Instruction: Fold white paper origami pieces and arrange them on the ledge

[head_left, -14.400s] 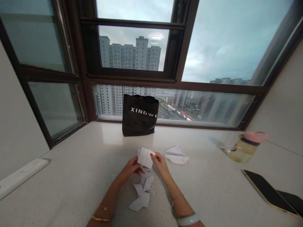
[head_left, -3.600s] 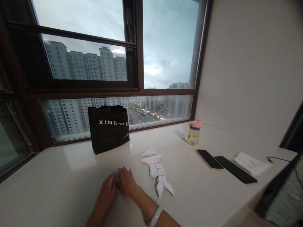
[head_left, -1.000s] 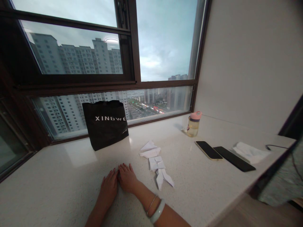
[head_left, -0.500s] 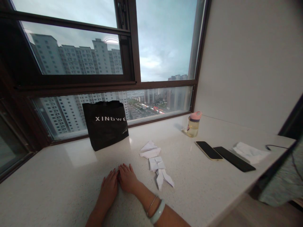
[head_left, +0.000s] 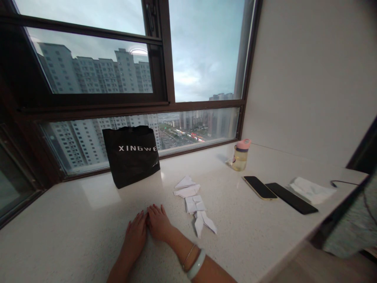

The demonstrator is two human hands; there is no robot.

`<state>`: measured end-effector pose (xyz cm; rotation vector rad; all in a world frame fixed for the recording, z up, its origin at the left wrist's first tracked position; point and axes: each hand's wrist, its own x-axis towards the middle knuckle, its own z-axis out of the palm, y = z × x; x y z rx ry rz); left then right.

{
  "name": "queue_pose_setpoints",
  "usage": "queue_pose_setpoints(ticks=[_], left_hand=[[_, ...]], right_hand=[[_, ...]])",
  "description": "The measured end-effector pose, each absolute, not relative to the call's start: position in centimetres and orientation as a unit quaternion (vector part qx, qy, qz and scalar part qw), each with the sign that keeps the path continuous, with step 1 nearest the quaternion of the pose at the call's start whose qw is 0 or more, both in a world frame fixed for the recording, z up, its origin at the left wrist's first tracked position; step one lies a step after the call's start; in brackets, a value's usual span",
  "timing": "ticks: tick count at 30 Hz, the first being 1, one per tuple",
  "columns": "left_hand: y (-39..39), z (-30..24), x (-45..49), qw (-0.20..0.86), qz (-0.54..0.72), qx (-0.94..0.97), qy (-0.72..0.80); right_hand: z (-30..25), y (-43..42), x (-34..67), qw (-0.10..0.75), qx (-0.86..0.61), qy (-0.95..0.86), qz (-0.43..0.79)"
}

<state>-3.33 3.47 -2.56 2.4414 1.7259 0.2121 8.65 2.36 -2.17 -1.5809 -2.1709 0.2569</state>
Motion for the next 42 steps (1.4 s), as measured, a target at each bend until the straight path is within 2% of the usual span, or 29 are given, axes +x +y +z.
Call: queue_pose_setpoints(ticks=[42], left_hand=[[3.5, -2.7, -3.5, 0.069, 0.106, 0.814, 0.567]], right_hand=[[-2.4, 2.5, 8.7, 0.222, -0.569, -0.787, 0.081]])
